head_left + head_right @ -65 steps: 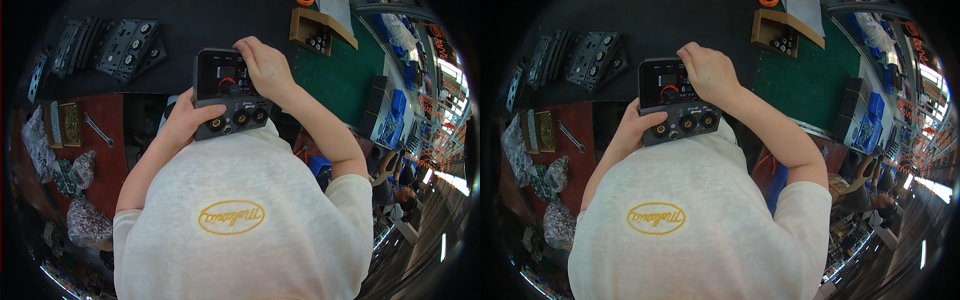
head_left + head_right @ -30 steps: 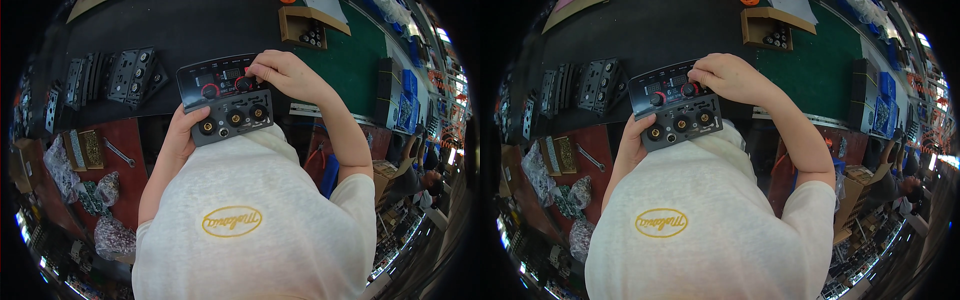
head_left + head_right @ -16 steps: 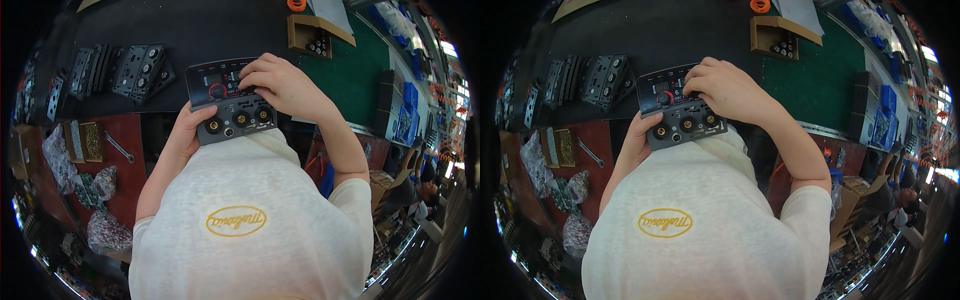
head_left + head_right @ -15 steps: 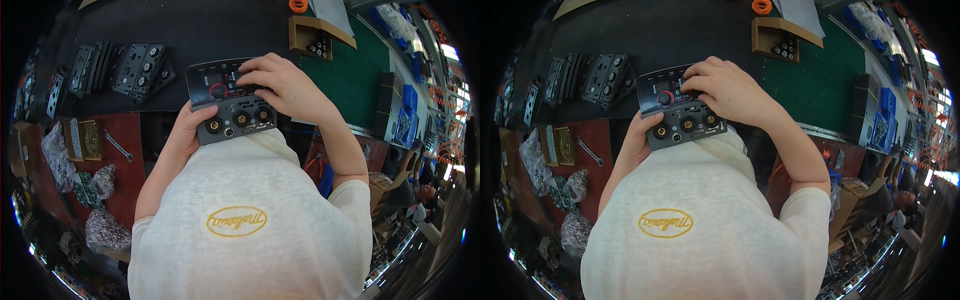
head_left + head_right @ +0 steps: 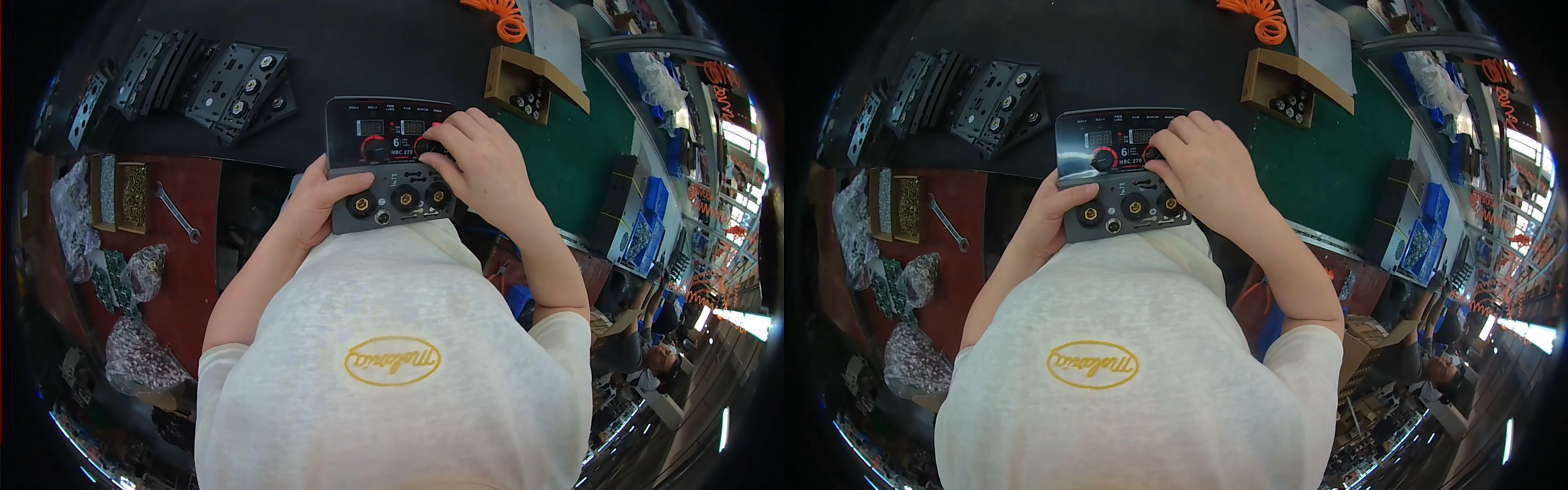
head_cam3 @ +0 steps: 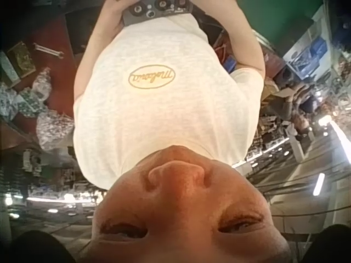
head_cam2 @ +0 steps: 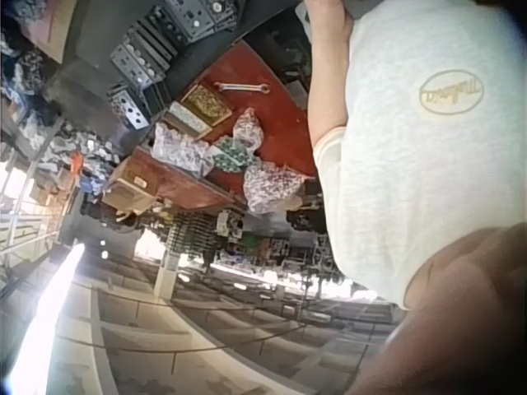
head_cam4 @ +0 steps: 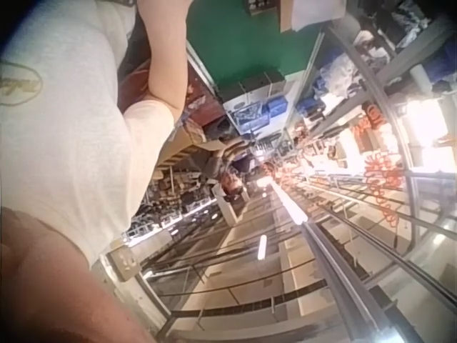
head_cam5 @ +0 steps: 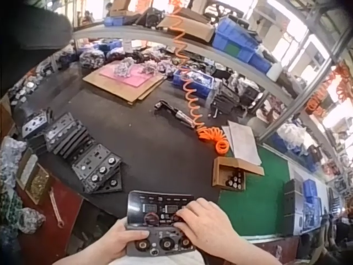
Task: Assembling and wiring electronic control panels at a factory workbench.
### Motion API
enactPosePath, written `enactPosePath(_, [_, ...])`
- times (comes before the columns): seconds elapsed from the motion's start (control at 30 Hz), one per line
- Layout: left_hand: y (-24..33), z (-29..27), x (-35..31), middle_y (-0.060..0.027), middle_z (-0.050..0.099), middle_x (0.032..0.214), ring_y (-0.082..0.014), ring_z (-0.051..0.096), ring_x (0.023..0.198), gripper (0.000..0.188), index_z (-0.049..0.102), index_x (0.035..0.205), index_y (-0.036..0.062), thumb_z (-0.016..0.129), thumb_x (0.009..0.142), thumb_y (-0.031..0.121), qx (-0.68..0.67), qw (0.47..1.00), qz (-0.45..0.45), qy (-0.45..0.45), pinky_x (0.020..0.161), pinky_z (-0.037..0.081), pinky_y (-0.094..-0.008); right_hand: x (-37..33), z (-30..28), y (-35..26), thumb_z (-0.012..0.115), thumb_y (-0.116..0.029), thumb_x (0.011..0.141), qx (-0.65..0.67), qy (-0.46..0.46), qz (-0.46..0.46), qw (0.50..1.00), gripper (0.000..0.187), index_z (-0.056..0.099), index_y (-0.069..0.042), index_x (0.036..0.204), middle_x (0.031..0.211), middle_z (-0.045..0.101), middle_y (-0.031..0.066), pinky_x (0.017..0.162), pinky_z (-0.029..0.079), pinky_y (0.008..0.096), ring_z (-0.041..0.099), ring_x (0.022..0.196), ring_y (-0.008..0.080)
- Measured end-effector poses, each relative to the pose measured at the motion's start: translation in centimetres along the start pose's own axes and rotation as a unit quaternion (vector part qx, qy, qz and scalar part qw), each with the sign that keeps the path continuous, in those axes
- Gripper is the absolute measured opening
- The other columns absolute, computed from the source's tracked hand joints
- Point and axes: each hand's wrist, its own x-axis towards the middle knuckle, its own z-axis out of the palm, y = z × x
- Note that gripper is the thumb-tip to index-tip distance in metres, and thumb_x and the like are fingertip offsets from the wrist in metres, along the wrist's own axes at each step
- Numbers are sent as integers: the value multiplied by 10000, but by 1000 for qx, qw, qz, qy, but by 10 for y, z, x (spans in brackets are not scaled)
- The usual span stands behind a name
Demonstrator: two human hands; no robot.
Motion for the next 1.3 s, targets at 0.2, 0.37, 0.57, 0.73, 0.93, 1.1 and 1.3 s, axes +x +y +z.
enactPosePath(0.2, [-3,-7,-5,-172,598,1042,-209,646,879,453,467,1155,-32,673,756,34,-14,999,23,-19,752,565,-322,4,5,-7,680,-64,723,34,22,-23,999,160,605,-17,857,813,551,84,683,457,352,529,799,255])
enactPosePath(0.37, [-5,-4,1,-159,596,1088,-212,628,937,488,466,1191,-21,682,756,34,-30,999,27,-20,811,539,-345,2,-3,8,721,-138,708,146,-9,27,989,292,614,-30,957,928,578,113,745,469,354,550,885,280])
enactPosePath(0.57, [8,-22,-7,-156,601,1086,-223,626,965,495,468,1199,-33,677,763,71,-103,990,78,-54,848,524,-357,10,1,34,562,-207,917,450,133,226,854,391,499,-22,1256,1167,564,109,923,428,308,536,1056,184])
enactPosePath(0.73, [12,-43,-21,-167,596,1104,-235,623,983,476,464,1200,-32,647,775,81,-150,981,117,-26,844,530,-352,28,43,20,580,-289,903,686,-101,298,656,503,456,32,1270,1143,589,119,927,450,334,561,1060,177])
enactPosePath(0.93, [15,-58,-16,-163,592,1110,-227,626,971,435,470,1205,-14,628,817,103,-183,973,136,-18,821,540,-340,53,43,-8,646,-172,853,730,-98,285,614,516,427,30,1274,1048,633,92,788,531,269,638,915,137])
enactPosePath(1.1, [23,-72,-3,-109,584,1149,-223,565,1093,387,471,1241,-4,461,951,253,-214,973,82,-16,918,470,-381,65,27,-7,636,-146,854,690,-51,279,666,474,448,36,1250,1033,644,93,785,533,264,641,915,138])
enactPosePath(1.3, [19,-111,-29,-167,419,1378,-266,440,1252,513,276,1397,7,386,981,286,-132,980,129,72,992,401,-384,75,8,15,617,-128,862,683,13,288,671,387,485,40,1185,1025,646,104,759,548,287,651,886,156])
